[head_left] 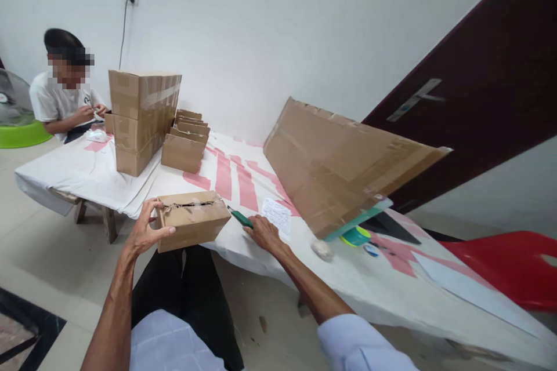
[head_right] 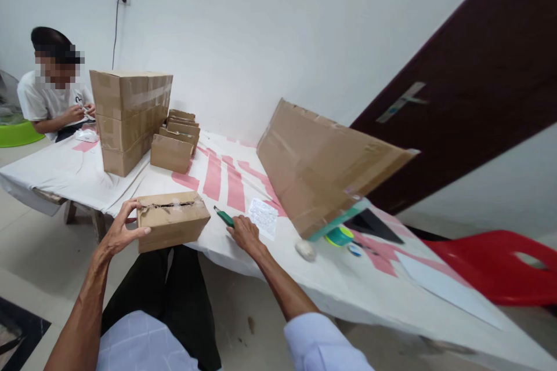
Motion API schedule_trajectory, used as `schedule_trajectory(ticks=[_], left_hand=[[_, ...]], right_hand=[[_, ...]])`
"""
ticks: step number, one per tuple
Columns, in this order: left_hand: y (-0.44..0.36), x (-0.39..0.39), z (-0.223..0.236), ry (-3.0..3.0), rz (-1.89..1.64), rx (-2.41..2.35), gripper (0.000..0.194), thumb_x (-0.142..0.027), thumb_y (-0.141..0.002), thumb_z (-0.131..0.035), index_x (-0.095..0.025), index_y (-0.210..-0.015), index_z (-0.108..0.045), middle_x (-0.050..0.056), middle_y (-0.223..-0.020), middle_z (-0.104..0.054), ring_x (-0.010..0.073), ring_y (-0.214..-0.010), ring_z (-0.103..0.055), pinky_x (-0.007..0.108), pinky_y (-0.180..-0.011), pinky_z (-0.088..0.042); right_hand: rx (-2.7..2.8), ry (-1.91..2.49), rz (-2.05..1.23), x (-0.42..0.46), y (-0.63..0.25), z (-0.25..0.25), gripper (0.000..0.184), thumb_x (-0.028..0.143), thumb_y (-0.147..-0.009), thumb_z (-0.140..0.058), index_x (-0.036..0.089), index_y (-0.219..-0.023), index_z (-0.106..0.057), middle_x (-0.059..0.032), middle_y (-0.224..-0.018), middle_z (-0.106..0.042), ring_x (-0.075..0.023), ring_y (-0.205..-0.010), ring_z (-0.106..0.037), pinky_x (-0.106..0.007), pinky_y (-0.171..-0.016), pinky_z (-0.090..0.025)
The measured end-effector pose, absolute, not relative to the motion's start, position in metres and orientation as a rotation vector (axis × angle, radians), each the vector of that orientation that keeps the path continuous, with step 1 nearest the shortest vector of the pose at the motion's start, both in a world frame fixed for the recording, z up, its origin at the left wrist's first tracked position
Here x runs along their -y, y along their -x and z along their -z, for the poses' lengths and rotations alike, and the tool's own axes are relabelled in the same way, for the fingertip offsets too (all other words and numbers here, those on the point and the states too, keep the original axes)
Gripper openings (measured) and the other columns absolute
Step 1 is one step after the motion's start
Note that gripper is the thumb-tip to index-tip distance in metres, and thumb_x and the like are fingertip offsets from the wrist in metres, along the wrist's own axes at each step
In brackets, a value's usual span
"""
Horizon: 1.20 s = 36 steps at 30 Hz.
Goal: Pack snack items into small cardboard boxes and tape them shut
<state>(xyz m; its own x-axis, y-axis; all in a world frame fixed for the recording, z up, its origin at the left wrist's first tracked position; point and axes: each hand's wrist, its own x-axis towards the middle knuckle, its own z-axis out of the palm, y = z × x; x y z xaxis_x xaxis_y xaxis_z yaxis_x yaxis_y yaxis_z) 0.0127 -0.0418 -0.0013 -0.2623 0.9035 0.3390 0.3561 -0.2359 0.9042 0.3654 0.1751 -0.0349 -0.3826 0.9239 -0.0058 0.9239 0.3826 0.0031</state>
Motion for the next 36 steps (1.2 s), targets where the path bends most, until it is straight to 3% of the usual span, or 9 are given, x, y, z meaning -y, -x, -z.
schedule_trajectory(ticks=[9, 17, 21, 26, 29, 32, 36], left_hand=[[-0.005, 0.046, 0.002, -1.573, -1.445, -1.493, 0.077, -0.050, -0.079, -0.085, -0.034, -0.147, -0.053, 0.011, -0.158, -0.043, 0.0358, -0.150, -0.043, 0.051, -0.112, -0.052], [-0.009, 0.044, 0.001, -1.600, -1.378, -1.539, 0.097, -0.050, -0.070, -0.092, -0.031, -0.154, -0.046, 0.014, -0.164, -0.036, 0.0414, -0.153, -0.038, 0.057, -0.112, -0.051], [-0.010, 0.042, 0.003, -1.629, -1.422, -1.512, 0.095, -0.045, -0.072, -0.091, -0.029, -0.155, -0.047, 0.016, -0.163, -0.038, 0.0411, -0.152, -0.039, 0.058, -0.111, -0.052], [-0.008, 0.042, 0.006, -1.606, -1.429, -1.507, 0.098, -0.044, -0.069, -0.092, -0.029, -0.155, -0.046, 0.016, -0.162, -0.039, 0.0410, -0.152, -0.040, 0.058, -0.112, -0.052], [-0.007, 0.042, 0.005, -1.596, -1.430, -1.507, 0.100, -0.042, -0.068, -0.092, -0.028, -0.156, -0.046, 0.016, -0.161, -0.039, 0.0413, -0.152, -0.040, 0.058, -0.112, -0.052], [-0.006, 0.042, 0.005, -1.597, -1.428, -1.490, 0.103, -0.039, -0.067, -0.092, -0.030, -0.158, -0.044, 0.015, -0.161, -0.039, 0.0416, -0.151, -0.040, 0.058, -0.112, -0.052], [-0.004, 0.042, 0.003, -1.596, -1.427, -1.455, 0.105, -0.038, -0.070, -0.092, -0.031, -0.161, -0.040, 0.014, -0.163, -0.038, 0.0406, -0.152, -0.040, 0.056, -0.114, -0.052]], right_hand=[[-2.596, -1.838, 0.009, -0.181, -0.366, 0.052, 0.026, 0.019, -0.096, -0.060, 0.021, -0.120, -0.071, -0.0127, -0.125, -0.067, -0.0256, -0.114, -0.058, -0.033, -0.088, -0.041], [-2.633, -2.037, 0.165, -0.176, -0.366, 0.059, 0.029, 0.014, -0.098, -0.047, 0.014, -0.114, -0.071, -0.0162, -0.119, -0.066, -0.0228, -0.098, -0.062, -0.033, -0.083, -0.042], [-2.685, -2.192, 0.376, -0.176, -0.370, 0.053, 0.028, 0.020, -0.098, -0.044, 0.013, -0.102, -0.071, -0.0168, -0.103, -0.070, -0.0241, -0.094, -0.065, -0.032, -0.078, -0.045], [-2.684, -2.333, 0.882, -0.179, -0.364, 0.041, 0.034, 0.033, -0.094, -0.045, 0.021, -0.065, -0.056, -0.0080, -0.064, -0.061, -0.0200, -0.064, -0.061, -0.027, -0.058, -0.044], [-2.701, -2.359, 1.235, -0.177, -0.356, 0.028, 0.041, 0.051, -0.093, -0.045, 0.023, -0.064, -0.052, -0.0045, -0.058, -0.057, -0.0164, -0.050, -0.054, -0.026, -0.048, -0.041], [-2.785, -2.376, 1.461, -0.167, -0.350, 0.001, 0.048, 0.065, -0.092, -0.040, 0.023, -0.071, -0.053, -0.0015, -0.060, -0.055, -0.0147, -0.048, -0.047, -0.027, -0.045, -0.040], [-3.318, -2.002, 1.385, -0.142, -0.344, -0.053, 0.044, 0.063, -0.093, -0.054, 0.022, -0.079, -0.062, 0.0022, -0.060, -0.052, -0.0156, -0.058, -0.049, -0.028, -0.058, -0.045]])
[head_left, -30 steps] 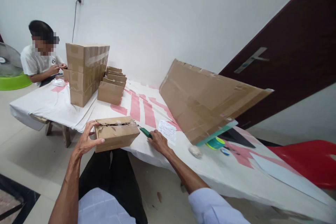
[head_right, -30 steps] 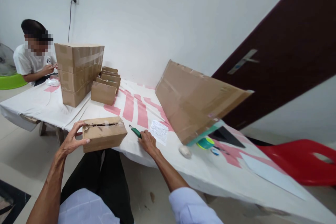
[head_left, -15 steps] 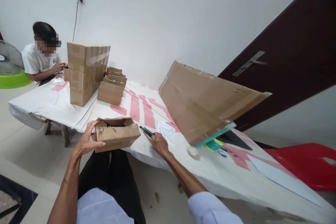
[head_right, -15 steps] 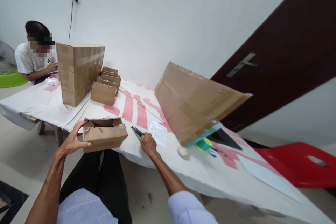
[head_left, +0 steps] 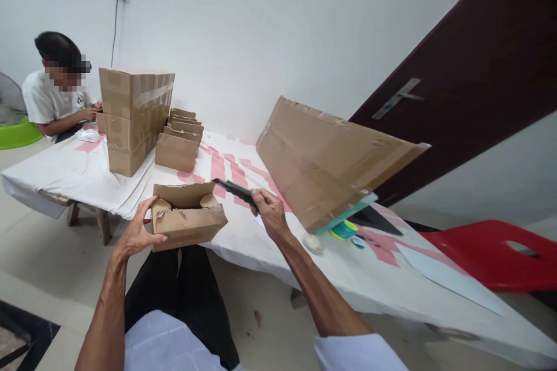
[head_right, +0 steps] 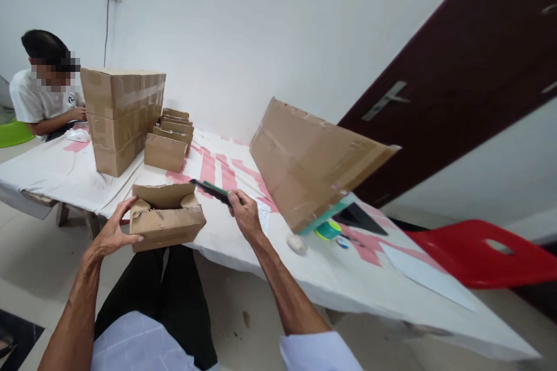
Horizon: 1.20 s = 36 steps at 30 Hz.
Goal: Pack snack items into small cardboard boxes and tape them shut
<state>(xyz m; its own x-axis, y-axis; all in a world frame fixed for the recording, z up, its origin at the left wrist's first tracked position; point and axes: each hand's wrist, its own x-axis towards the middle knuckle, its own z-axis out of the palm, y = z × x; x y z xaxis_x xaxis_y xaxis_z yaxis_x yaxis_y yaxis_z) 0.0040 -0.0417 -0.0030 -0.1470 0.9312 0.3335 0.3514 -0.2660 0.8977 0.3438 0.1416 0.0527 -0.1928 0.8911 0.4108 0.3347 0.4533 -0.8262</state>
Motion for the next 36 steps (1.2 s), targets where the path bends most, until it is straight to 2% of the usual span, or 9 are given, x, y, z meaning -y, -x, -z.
schedule_trajectory(ticks=[5, 10, 14, 20, 25, 28, 32, 34, 36], left_hand=[[-0.002, 0.042, 0.000, -1.605, -1.399, -1.473, 0.111, -0.039, -0.070, -0.093, -0.031, -0.164, -0.035, 0.015, -0.165, -0.036, 0.0407, -0.154, -0.038, 0.056, -0.116, -0.051], [0.000, 0.041, -0.002, -1.612, -1.383, -1.462, 0.112, -0.041, -0.071, -0.093, -0.032, -0.165, -0.034, 0.015, -0.168, -0.034, 0.0419, -0.155, -0.038, 0.057, -0.116, -0.051], [0.004, 0.042, 0.000, -1.581, -1.378, -1.480, 0.111, -0.041, -0.072, -0.093, -0.034, -0.165, -0.033, 0.014, -0.169, -0.034, 0.0420, -0.156, -0.037, 0.059, -0.118, -0.049], [0.011, 0.039, 0.001, -1.567, -1.346, -1.472, 0.110, -0.042, -0.071, -0.095, -0.035, -0.164, -0.036, 0.012, -0.169, -0.036, 0.0420, -0.153, -0.041, 0.060, -0.121, -0.047], [0.015, 0.033, -0.003, -1.544, -1.334, -1.457, 0.110, -0.049, -0.069, -0.095, -0.034, -0.163, -0.039, 0.013, -0.168, -0.037, 0.0433, -0.152, -0.043, 0.056, -0.119, -0.049], [0.018, 0.031, -0.006, -1.558, -1.301, -1.474, 0.108, -0.051, -0.068, -0.096, -0.035, -0.161, -0.043, 0.012, -0.168, -0.038, 0.0444, -0.153, -0.041, 0.055, -0.120, -0.048], [0.022, 0.026, -0.008, -1.597, -1.248, -1.474, 0.108, -0.057, -0.070, -0.093, -0.035, -0.162, -0.042, 0.012, -0.170, -0.034, 0.0456, -0.156, -0.036, 0.056, -0.121, -0.047], [0.023, 0.023, -0.011, -1.624, -1.212, -1.493, 0.107, -0.059, -0.071, -0.092, -0.036, -0.163, -0.040, 0.013, -0.171, -0.032, 0.0447, -0.158, -0.033, 0.055, -0.123, -0.045], [0.025, 0.020, -0.015, -1.654, -1.165, -1.528, 0.105, -0.059, -0.074, -0.090, -0.036, -0.163, -0.039, 0.012, -0.172, -0.030, 0.0428, -0.159, -0.031, 0.054, -0.125, -0.042]], right_hand=[[1.979, 0.794, -0.633, -0.114, -0.331, -0.097, 0.027, 0.047, -0.094, -0.062, 0.022, -0.090, -0.071, -0.0015, -0.084, -0.069, -0.0193, -0.079, -0.062, -0.031, -0.075, -0.051], [2.222, 0.613, -0.642, -0.107, -0.316, -0.107, 0.019, 0.037, -0.097, -0.062, 0.022, -0.091, -0.072, -0.0040, -0.091, -0.073, -0.0204, -0.086, -0.067, -0.033, -0.081, -0.053], [2.195, 0.607, -0.671, -0.127, -0.334, -0.102, 0.020, 0.041, -0.097, -0.065, 0.023, -0.092, -0.073, -0.0042, -0.091, -0.072, -0.0204, -0.084, -0.066, -0.034, -0.080, -0.052], [1.588, 1.083, -0.541, -0.176, -0.370, -0.014, 0.036, 0.055, -0.092, -0.059, 0.021, -0.102, -0.068, 0.0009, -0.076, -0.061, -0.0186, -0.069, -0.054, -0.032, -0.067, -0.047], [1.680, 1.195, -0.548, -0.191, -0.342, 0.055, 0.036, 0.059, -0.086, -0.058, 0.023, -0.086, -0.065, -0.0062, -0.087, -0.068, -0.0256, -0.086, -0.061, -0.043, -0.086, -0.053], [1.732, 1.087, -0.582, -0.192, -0.322, 0.030, 0.038, 0.057, -0.095, -0.053, 0.023, -0.086, -0.068, -0.0095, -0.096, -0.070, -0.0282, -0.100, -0.064, -0.048, -0.098, -0.051], [2.014, 0.700, -0.780, -0.184, -0.291, -0.058, 0.033, 0.049, -0.101, -0.057, 0.023, -0.106, -0.076, -0.0096, -0.117, -0.071, -0.0254, -0.117, -0.063, -0.044, -0.107, -0.048], [2.197, 0.591, -0.941, -0.181, -0.273, -0.097, 0.030, 0.048, -0.095, -0.069, 0.022, -0.107, -0.077, -0.0088, -0.116, -0.072, -0.0244, -0.112, -0.064, -0.041, -0.101, -0.050], [2.346, 0.543, -1.143, -0.183, -0.257, -0.120, 0.030, 0.048, -0.091, -0.072, 0.019, -0.096, -0.077, -0.0064, -0.102, -0.073, -0.0207, -0.095, -0.065, -0.035, -0.086, -0.051]])
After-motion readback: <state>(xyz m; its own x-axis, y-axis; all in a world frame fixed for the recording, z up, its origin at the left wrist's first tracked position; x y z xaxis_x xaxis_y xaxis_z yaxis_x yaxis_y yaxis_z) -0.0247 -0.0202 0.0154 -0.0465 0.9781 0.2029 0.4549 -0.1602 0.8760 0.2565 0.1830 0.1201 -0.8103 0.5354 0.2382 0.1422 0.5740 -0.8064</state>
